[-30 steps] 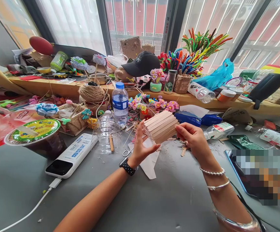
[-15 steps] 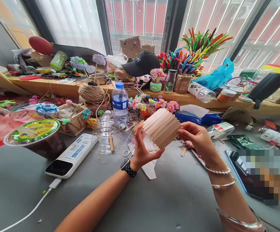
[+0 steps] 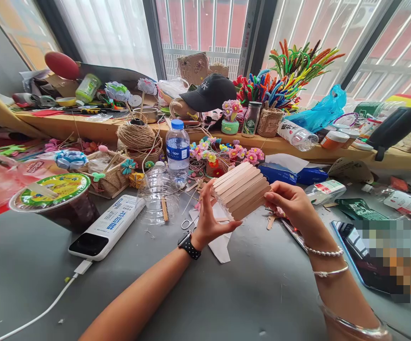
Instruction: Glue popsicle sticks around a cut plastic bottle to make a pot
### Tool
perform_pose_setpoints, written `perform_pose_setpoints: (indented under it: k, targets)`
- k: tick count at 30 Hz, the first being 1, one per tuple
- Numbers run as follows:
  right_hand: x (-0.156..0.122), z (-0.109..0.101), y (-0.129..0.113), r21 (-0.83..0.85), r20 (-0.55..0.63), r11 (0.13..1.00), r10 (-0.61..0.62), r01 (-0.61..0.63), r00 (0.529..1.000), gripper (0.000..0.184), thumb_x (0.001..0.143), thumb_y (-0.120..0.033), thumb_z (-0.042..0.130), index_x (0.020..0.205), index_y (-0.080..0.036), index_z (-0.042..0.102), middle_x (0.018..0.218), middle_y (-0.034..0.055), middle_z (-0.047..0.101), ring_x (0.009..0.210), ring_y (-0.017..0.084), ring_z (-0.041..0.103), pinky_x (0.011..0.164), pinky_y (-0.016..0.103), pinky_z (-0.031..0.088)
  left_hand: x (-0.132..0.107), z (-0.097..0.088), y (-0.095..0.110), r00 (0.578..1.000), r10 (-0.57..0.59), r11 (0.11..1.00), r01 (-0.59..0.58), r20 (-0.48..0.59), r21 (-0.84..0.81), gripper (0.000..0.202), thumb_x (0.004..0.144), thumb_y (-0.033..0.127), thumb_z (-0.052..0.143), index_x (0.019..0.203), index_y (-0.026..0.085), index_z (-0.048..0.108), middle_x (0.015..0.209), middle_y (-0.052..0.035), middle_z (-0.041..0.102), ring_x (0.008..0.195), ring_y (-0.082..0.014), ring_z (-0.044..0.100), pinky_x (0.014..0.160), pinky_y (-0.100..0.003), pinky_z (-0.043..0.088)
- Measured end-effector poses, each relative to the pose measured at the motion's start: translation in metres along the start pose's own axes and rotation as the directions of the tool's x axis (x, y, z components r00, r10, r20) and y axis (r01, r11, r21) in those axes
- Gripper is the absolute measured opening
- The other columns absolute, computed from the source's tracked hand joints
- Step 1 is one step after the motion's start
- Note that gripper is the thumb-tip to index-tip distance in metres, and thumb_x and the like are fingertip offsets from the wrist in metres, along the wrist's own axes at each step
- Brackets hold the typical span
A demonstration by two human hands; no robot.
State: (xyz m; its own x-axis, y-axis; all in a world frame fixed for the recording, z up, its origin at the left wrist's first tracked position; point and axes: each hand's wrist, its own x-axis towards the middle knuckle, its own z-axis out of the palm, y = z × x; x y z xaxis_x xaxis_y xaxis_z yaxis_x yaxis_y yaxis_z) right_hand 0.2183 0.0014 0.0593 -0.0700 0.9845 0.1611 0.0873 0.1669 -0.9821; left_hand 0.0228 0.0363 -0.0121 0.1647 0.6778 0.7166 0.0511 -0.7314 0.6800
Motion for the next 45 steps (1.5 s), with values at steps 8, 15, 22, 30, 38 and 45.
perform_pose_setpoints:
  k: [8,15,22,30,38,45]
  targets:
    - [-0.001,0.008,-0.004,-0.057,0.015,0.998,0.01,-0.009,1.0,0.023,0.069,-0.035,0.062,0.063,-0.016,0.051,0.054,-0.0041,0.053,0.045,0.004,0.04,0.039,0.016,0.025,0.002,-0.001,0.0,0.999,0.045,0.998,-0.045,0.011,0.041,0.096,0.058,0.034,0.066,0.132,0.022,0.006,0.132,-0.0148,0.022,0.123,-0.0322,0.024,0.095,-0.046,0.035]
    - [-0.001,0.004,-0.009,-0.085,-0.022,0.996,0.006,-0.008,1.0,0.024,0.067,-0.037,0.063,0.064,-0.017,0.051,0.053,-0.0038,0.052,0.045,0.005,0.041,0.04,0.018,0.029,0.003,0.002,0.009,0.999,-0.021,1.0,0.021,0.039,-0.003,0.097,0.058,0.03,0.069,0.13,0.023,0.004,0.133,-0.0156,0.016,0.125,-0.0299,0.021,0.1,-0.047,0.027]
    - [-0.009,-0.004,-0.023,-0.24,0.019,0.969,-0.057,0.06,0.998,0.022,0.068,-0.038,0.062,0.067,-0.018,0.054,0.056,-0.0032,0.051,0.048,0.007,0.043,0.045,0.02,0.036,0.012,-0.004,0.015,0.994,0.043,0.999,-0.04,0.098,-0.03,0.106,0.052,0.037,0.076,0.132,0.025,0.008,0.139,-0.0155,0.011,0.129,-0.032,0.014,0.104,-0.052,0.016]
    - [-0.013,0.013,-0.032,-0.681,0.328,0.64,-0.166,0.355,0.93,0.018,0.078,-0.033,0.052,0.072,-0.018,0.059,0.065,-0.0002,0.059,0.059,0.01,0.05,0.056,0.021,0.036,0.043,-0.035,0.058,0.948,0.237,0.943,-0.277,0.213,0.185,0.047,0.067,0.029,0.068,0.108,0.019,0.047,0.118,-0.0104,0.049,0.117,-0.0243,0.039,0.099,-0.045,0.031]
    - [-0.016,0.023,-0.028,-0.736,0.474,0.487,-0.125,0.47,0.871,0.021,0.082,-0.03,0.046,0.072,-0.021,0.062,0.066,0.0007,0.062,0.061,0.012,0.052,0.055,0.023,0.033,0.032,-0.027,0.076,0.814,0.066,0.805,-0.385,0.577,0.451,0.029,0.075,0.037,0.059,0.096,0.018,0.053,0.08,-0.0017,0.065,0.075,-0.0168,0.06,0.068,-0.028,0.045]
    - [-0.014,0.021,-0.026,-0.749,0.451,0.506,-0.081,0.426,0.889,0.02,0.079,-0.032,0.051,0.07,-0.02,0.064,0.066,0.0007,0.064,0.061,0.012,0.054,0.057,0.023,0.035,0.027,-0.023,0.074,0.757,-0.007,0.678,-0.477,0.654,0.559,0.021,0.082,0.035,0.05,0.07,0.017,0.055,0.057,0.0009,0.06,0.053,-0.0135,0.056,0.048,-0.023,0.032]
